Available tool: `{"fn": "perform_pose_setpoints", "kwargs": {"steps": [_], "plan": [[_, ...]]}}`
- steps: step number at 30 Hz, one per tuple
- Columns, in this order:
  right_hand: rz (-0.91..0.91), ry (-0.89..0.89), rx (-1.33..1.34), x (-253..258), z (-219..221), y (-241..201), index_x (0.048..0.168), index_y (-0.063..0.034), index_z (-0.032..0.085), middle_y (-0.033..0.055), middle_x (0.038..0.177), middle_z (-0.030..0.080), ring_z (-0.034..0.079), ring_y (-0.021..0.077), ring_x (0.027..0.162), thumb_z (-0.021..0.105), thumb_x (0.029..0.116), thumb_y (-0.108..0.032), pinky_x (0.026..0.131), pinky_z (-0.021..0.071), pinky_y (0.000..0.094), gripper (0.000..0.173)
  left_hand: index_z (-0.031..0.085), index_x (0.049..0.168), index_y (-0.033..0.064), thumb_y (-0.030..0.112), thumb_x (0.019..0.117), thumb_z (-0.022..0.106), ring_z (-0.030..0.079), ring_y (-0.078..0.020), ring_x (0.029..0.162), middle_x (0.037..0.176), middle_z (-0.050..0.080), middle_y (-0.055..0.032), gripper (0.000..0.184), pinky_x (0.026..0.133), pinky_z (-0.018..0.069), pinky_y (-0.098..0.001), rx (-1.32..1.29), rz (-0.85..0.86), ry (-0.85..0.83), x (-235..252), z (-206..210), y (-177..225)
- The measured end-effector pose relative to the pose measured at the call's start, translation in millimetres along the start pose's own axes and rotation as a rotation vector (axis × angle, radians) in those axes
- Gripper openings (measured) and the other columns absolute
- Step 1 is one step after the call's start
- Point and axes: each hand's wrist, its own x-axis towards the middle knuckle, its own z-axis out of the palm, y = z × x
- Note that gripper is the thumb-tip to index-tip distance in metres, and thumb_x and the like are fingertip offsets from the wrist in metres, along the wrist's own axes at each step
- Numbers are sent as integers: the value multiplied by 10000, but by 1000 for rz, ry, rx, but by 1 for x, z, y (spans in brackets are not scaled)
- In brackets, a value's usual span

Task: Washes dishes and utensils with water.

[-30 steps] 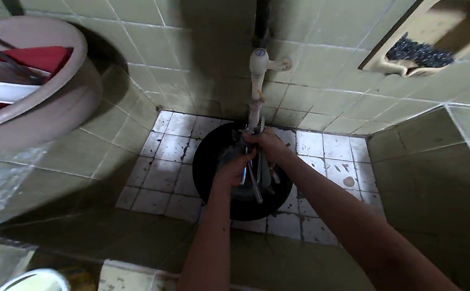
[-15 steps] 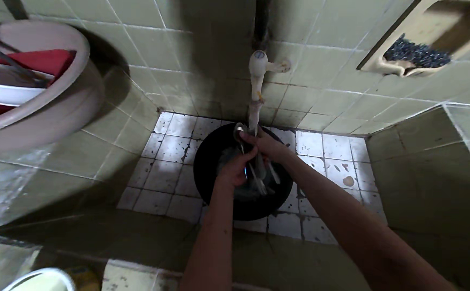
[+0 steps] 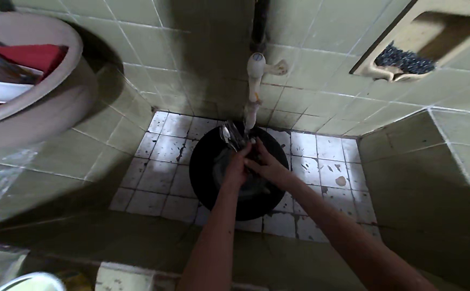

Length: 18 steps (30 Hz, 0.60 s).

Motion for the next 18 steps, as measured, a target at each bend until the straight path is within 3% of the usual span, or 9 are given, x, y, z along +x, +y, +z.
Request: {"fn": "perform_pose_setpoints", "kwargs": {"steps": [2, 3, 6, 9, 10, 12, 13, 16, 18], "plan": [[64, -32, 206, -1, -8, 2, 1640, -112, 6, 193, 1493, 448, 603, 256, 1222, 789, 887, -130, 959, 566, 429, 1086, 529, 1303, 51, 179, 1073, 501, 676, -147, 882, 1032, 685, -79, 264, 769, 575, -322, -23, 27, -4, 3, 0, 0], [121, -21, 295, 0, -10, 2, 1629, -128, 76, 186, 1420, 513, 663, 261, 1098, 795, 859, -55, 859, 604, 430, 1056, 530, 1307, 52, 179, 1074, 502, 681, -153, 906, 1049, 691, -79, 267, 789, 578, -333, -26, 31, -17, 4, 1, -1], [323, -95, 399, 9, -16, 0, 1371, -85, 495, 98, 968, 676, 675, 182, 712, 673, 940, -48, 624, 598, 340, 468, 562, 1292, 27, 197, 1053, 562, 687, -163, 950, 1084, 712, -87, 293, 836, 575, -352, 126, 92, -84, 8, -2, -6], [413, -216, 303, 23, -23, -2, 1094, -71, 599, 50, 738, 646, 588, 120, 530, 590, 977, -138, 468, 509, 262, 136, 596, 1258, 6, 165, 998, 656, 682, -142, 877, 1058, 719, -93, 311, 767, 572, -319, 308, 182, -119, 9, -6, -6], [385, -260, 274, 25, -25, -6, 1075, -82, 599, 37, 714, 641, 574, 103, 507, 575, 990, -139, 443, 491, 241, 105, 626, 1203, 0, 168, 972, 692, 668, -131, 807, 987, 709, -90, 293, 707, 570, -306, 337, 192, -75, 9, -5, -4], [310, -313, 227, 27, -26, -14, 1187, -105, 563, 20, 713, 603, 561, 88, 524, 572, 1031, -156, 456, 479, 224, 165, 662, 1168, 1, 190, 947, 729, 665, -147, 866, 998, 705, -96, 298, 788, 566, -341, 354, 201, -2, 9, -10, 2], [281, -308, 212, 27, -25, -17, 1261, -114, 546, 17, 734, 594, 552, 84, 541, 583, 1035, -162, 467, 470, 221, 235, 644, 1205, 11, 194, 952, 723, 655, -150, 918, 1042, 693, -95, 322, 835, 554, -349, 331, 200, 7, 9, -12, 3], [293, -207, 251, 23, -17, -20, 1264, -90, 572, 30, 794, 611, 553, 88, 562, 635, 1001, -149, 483, 479, 230, 276, 567, 1305, 62, 204, 1018, 618, 663, -126, 930, 1091, 681, -65, 324, 817, 567, -310, 172, 178, -54, 12, -14, -1], [311, -202, 295, 20, -19, -13, 1232, -79, 558, 32, 799, 612, 562, 92, 561, 620, 1001, -137, 486, 494, 236, 246, 515, 1384, 90, 299, 1077, 506, 652, -116, 959, 1179, 672, -64, 372, 825, 549, -296, 256, 160, -124, 11, -13, -6]]}}
